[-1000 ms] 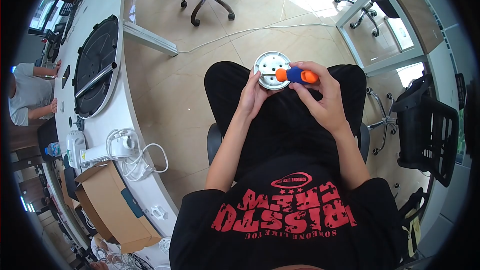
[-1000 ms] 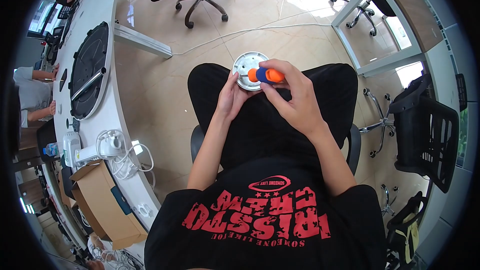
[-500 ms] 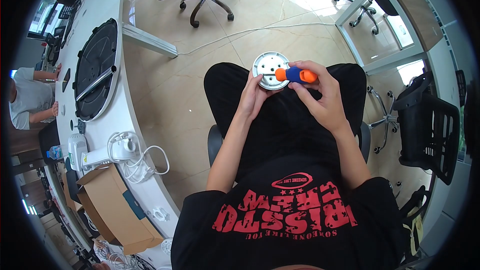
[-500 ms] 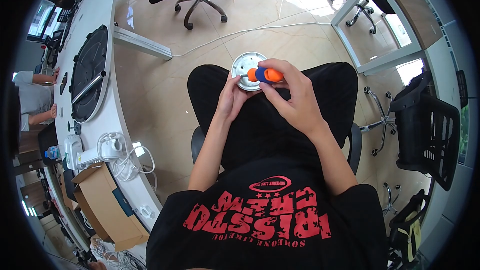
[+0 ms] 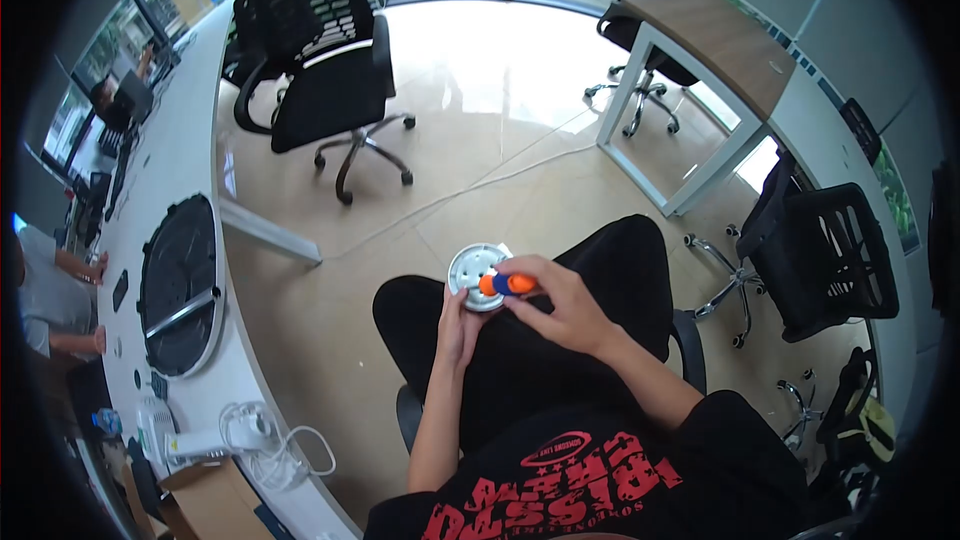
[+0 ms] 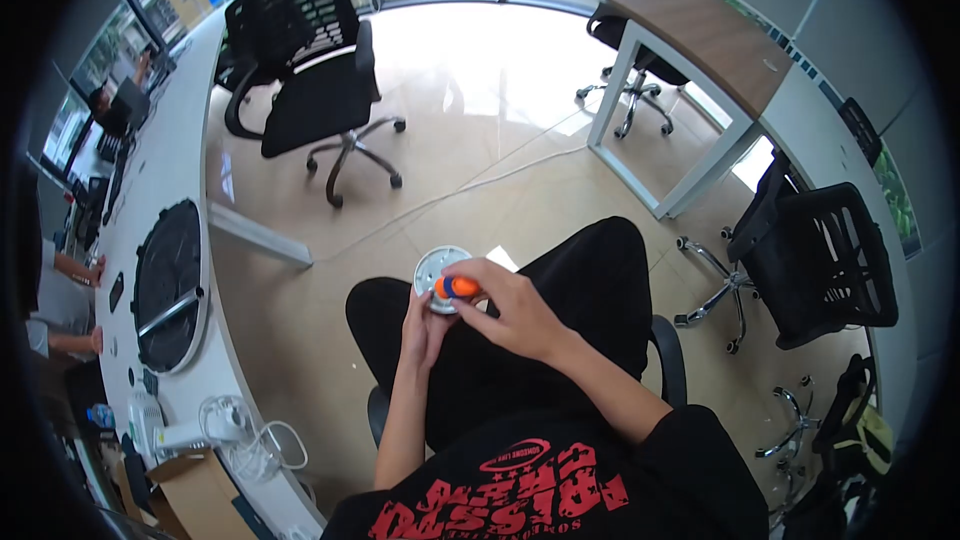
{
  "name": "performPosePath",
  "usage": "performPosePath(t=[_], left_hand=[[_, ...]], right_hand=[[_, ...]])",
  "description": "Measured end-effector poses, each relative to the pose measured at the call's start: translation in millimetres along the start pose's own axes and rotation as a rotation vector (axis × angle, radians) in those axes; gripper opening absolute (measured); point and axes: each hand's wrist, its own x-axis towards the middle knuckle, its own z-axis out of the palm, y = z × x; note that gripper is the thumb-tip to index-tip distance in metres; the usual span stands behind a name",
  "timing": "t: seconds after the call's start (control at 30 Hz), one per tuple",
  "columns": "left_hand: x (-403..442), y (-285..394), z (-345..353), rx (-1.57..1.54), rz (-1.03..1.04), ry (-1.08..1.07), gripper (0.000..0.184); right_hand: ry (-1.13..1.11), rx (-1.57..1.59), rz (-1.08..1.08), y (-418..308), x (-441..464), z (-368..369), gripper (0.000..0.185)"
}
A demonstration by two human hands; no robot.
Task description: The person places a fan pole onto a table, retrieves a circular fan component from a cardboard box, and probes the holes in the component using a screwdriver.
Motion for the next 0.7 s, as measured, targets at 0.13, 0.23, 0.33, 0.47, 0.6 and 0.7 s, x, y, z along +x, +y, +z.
performPosePath(t=[0.13,0.23,0.33,0.47,0.6,0.7], left_hand=[[2.1,-2.3,-5.2,0.026,-0.03,-0.006,0.049],[2.0,-2.6,-5.9,0.014,-0.013,-0.031,0.052],[-0.4,-1.4,-0.4,0.025,0.007,-0.036,0.047],[-0.9,-1.9,-0.9,0.038,0.018,-0.065,0.048],[0.8,-4.0,-4.3,0.025,0.002,-0.094,0.052],[-0.9,-4.2,-2.3,0.037,0.017,-0.063,0.05]], right_hand=[[-0.014,0.026,0.005,-0.1,-0.9,0.0,0.037],[-0.049,-0.077,-0.047,0.1,0.6,0.5,0.037],[-0.057,-0.118,-0.07,-3.2,1.1,-0.2,0.036],[-0.08,-0.148,-0.077,-7.6,0.3,2.4,0.035],[-0.099,-0.192,-0.092,-9.8,2.5,6.5,0.035],[-0.046,-0.234,-0.145,-9.4,5.5,12.7,0.035]])
